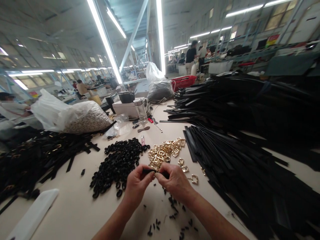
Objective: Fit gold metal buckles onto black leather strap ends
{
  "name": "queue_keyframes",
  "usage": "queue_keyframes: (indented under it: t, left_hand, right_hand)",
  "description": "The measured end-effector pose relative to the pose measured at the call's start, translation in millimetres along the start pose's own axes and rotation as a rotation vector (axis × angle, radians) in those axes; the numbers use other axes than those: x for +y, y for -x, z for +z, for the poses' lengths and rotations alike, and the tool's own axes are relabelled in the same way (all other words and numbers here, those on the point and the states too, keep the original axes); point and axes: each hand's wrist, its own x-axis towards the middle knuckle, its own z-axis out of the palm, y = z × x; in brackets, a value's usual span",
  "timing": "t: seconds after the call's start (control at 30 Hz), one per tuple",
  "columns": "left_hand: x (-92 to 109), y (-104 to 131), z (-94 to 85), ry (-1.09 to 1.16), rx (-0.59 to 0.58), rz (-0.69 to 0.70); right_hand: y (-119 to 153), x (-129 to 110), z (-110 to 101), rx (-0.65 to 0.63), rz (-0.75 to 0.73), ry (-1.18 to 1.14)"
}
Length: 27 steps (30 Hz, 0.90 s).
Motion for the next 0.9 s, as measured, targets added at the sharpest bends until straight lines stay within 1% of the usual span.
queue_keyframes:
  t: [0.1, 0.17, 0.23, 0.3, 0.4, 0.47, 0.57, 0.63, 0.73, 0.83, 0.9]
  left_hand:
    - [-0.1, 2.2, -3.1, -0.044, -0.044, 0.046]
    - [0.4, 1.8, -7.4, 0.008, -0.116, 0.021]
    - [1.5, 0.4, -11.5, 0.093, -0.196, -0.031]
    - [3.2, -0.7, -13.7, 0.162, -0.266, -0.079]
    - [6.4, -1.0, -13.6, 0.193, -0.356, -0.131]
    - [8.3, -1.1, -13.0, 0.185, -0.38, -0.162]
    - [10.9, -2.0, -12.9, 0.186, -0.364, -0.196]
    - [12.7, -2.3, -12.9, 0.178, -0.357, -0.219]
    - [14.3, -1.9, -11.8, 0.119, -0.362, -0.242]
    - [12.9, -1.5, -10.1, 0.019, -0.35, -0.221]
    - [11.4, -2.2, -8.6, -0.013, -0.321, -0.2]
  right_hand:
    - [-1.5, -0.7, -2.7, 0.036, 0.014, 0.016]
    - [-2.4, -1.2, -6.2, 0.029, 0.009, -0.008]
    - [-2.7, -1.1, -10.2, -0.015, 0.002, -0.054]
    - [-2.3, -0.6, -13.5, -0.087, 0.006, -0.11]
    - [-1.0, 0.4, -16.8, -0.181, 0.029, -0.164]
    - [-0.5, 0.5, -18.8, -0.236, 0.046, -0.173]
    - [-0.5, -0.7, -22.5, -0.274, 0.033, -0.149]
    - [-1.0, -1.6, -24.9, -0.229, -0.022, -0.073]
    - [-1.9, -1.1, -25.8, -0.128, -0.157, 0.138]
    - [-2.4, 0.1, -24.2, -0.07, -0.3, 0.306]
    - [-2.2, -1.0, -23.8, -0.004, -0.388, 0.351]
